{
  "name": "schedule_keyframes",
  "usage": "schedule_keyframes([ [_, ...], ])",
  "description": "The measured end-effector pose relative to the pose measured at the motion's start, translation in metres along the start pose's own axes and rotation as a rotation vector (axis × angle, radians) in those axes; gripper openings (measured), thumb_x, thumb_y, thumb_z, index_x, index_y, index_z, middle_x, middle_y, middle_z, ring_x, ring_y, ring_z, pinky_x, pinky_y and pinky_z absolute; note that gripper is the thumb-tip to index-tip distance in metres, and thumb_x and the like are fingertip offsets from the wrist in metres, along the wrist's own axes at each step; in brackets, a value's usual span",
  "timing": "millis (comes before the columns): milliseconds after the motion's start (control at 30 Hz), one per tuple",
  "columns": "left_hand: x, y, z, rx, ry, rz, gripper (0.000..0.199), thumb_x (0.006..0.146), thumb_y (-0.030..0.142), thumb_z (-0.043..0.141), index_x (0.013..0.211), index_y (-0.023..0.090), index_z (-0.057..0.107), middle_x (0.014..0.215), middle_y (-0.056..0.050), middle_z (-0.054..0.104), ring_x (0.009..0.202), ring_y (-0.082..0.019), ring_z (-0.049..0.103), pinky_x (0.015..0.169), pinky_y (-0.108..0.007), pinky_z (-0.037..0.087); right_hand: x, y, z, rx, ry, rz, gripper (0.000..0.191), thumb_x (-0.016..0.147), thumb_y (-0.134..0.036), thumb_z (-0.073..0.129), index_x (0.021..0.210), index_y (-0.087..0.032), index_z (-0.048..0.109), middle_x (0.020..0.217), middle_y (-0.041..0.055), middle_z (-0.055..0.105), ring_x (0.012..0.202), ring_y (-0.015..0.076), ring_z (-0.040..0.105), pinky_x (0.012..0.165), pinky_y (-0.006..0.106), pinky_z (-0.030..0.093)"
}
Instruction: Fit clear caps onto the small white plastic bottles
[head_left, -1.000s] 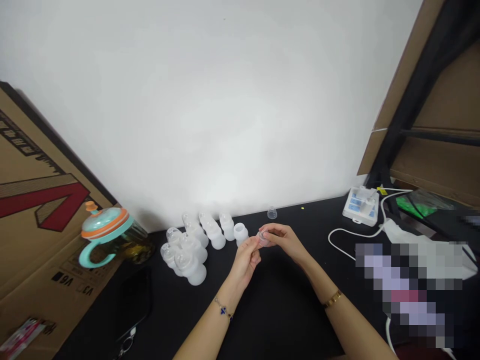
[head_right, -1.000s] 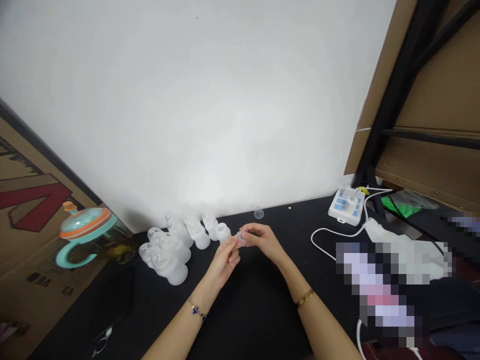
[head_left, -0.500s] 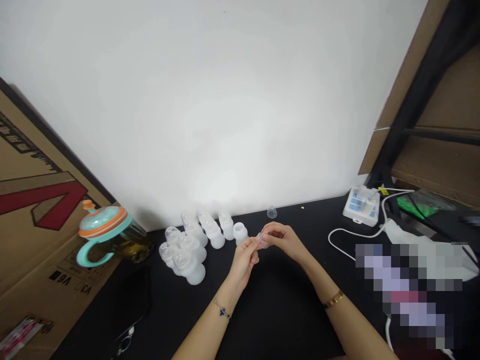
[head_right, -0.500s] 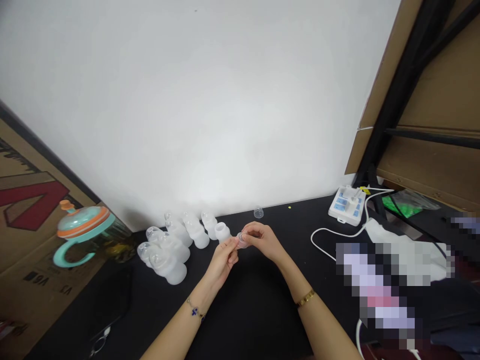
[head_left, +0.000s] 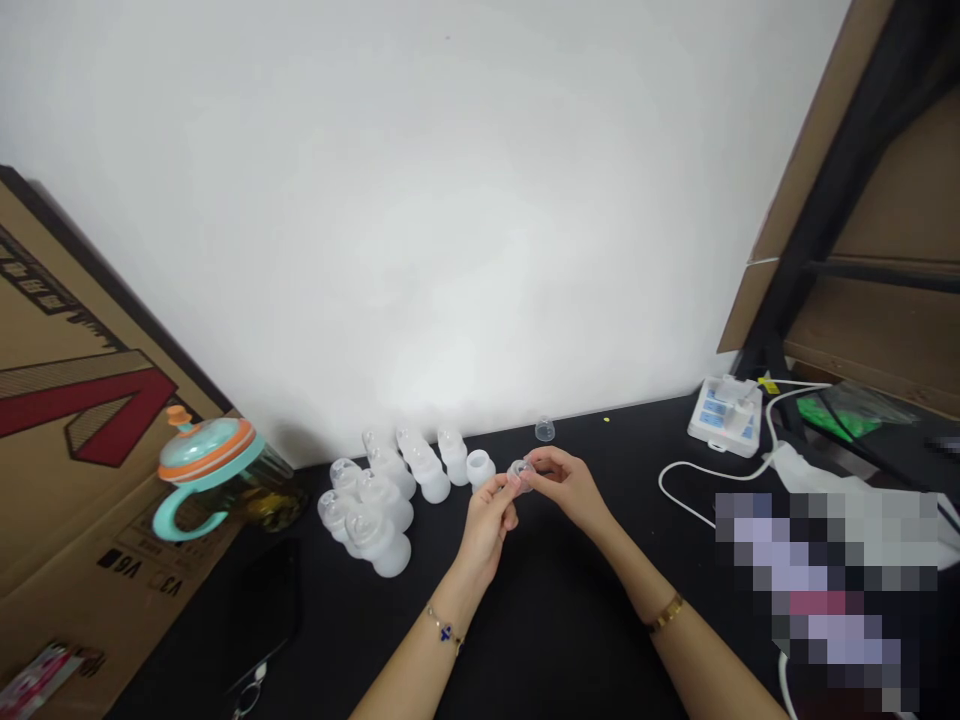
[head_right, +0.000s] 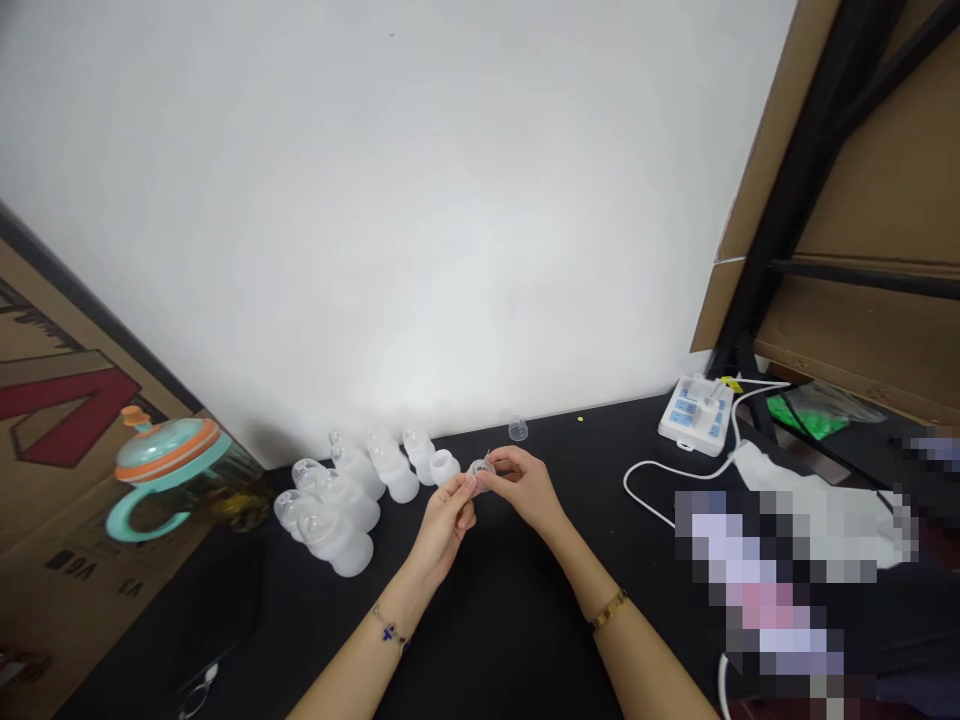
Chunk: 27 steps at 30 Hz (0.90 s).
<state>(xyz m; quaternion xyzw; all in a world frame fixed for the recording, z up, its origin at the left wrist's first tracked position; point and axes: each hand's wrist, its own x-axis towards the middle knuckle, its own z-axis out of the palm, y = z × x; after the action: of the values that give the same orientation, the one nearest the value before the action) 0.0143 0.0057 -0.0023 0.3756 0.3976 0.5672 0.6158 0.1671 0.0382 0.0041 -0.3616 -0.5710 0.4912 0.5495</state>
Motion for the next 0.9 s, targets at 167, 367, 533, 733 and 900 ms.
schedule_keyframes([
  [167,-0.001,-0.004,-0.001,0.035,0.004,0.015,0.040,0.073,0.051,0.082,0.084,0.014,0.070,0.066,0.002,0.059,0.042,0.000,0.032,0.043,-0.020,0.019,-0.002,-0.001,0.001,-0.052,-0.008,-0.082,0.028,0.075,-0.046,0.079,0.078,-0.020,0.070,0.093,0.0052,0.067,0.079,0.0193,0.065,0.069,0.032,0.057],
  [367,-0.003,-0.001,0.002,0.013,0.006,0.013,0.041,0.070,0.051,0.084,0.083,0.014,0.071,0.072,0.000,0.063,0.043,0.000,0.031,0.043,-0.020,0.022,-0.002,-0.003,0.000,-0.068,-0.009,-0.085,0.028,0.076,-0.048,0.078,0.077,-0.021,0.071,0.095,0.0057,0.067,0.079,0.0191,0.065,0.069,0.031,0.056],
  [533,-0.003,0.000,0.003,-0.017,0.003,-0.012,0.043,0.070,0.052,0.084,0.083,0.014,0.071,0.070,0.001,0.062,0.043,0.000,0.030,0.043,-0.020,0.022,0.000,0.000,-0.001,-0.062,0.001,-0.003,0.033,0.070,-0.048,0.082,0.085,-0.021,0.069,0.086,0.0043,0.070,0.078,0.0217,0.068,0.070,0.034,0.056],
  [733,-0.004,0.001,0.005,-0.040,-0.010,-0.058,0.044,0.070,0.053,0.084,0.086,0.014,0.072,0.083,-0.005,0.071,0.044,0.000,0.034,0.043,-0.020,0.023,0.001,-0.003,-0.005,-0.054,-0.045,0.077,0.040,0.070,-0.049,0.083,0.096,-0.020,0.073,0.081,0.0046,0.073,0.075,0.0223,0.069,0.068,0.035,0.056],
  [900,-0.004,0.000,0.006,-0.151,-0.006,-0.144,0.045,0.066,0.050,0.088,0.086,0.014,0.071,0.088,-0.008,0.074,0.044,0.001,0.033,0.043,-0.019,0.024,0.000,-0.009,-0.009,0.025,-0.056,0.086,0.035,0.075,-0.048,0.079,0.097,-0.021,0.078,0.091,0.0052,0.075,0.081,0.0217,0.068,0.070,0.033,0.055],
])
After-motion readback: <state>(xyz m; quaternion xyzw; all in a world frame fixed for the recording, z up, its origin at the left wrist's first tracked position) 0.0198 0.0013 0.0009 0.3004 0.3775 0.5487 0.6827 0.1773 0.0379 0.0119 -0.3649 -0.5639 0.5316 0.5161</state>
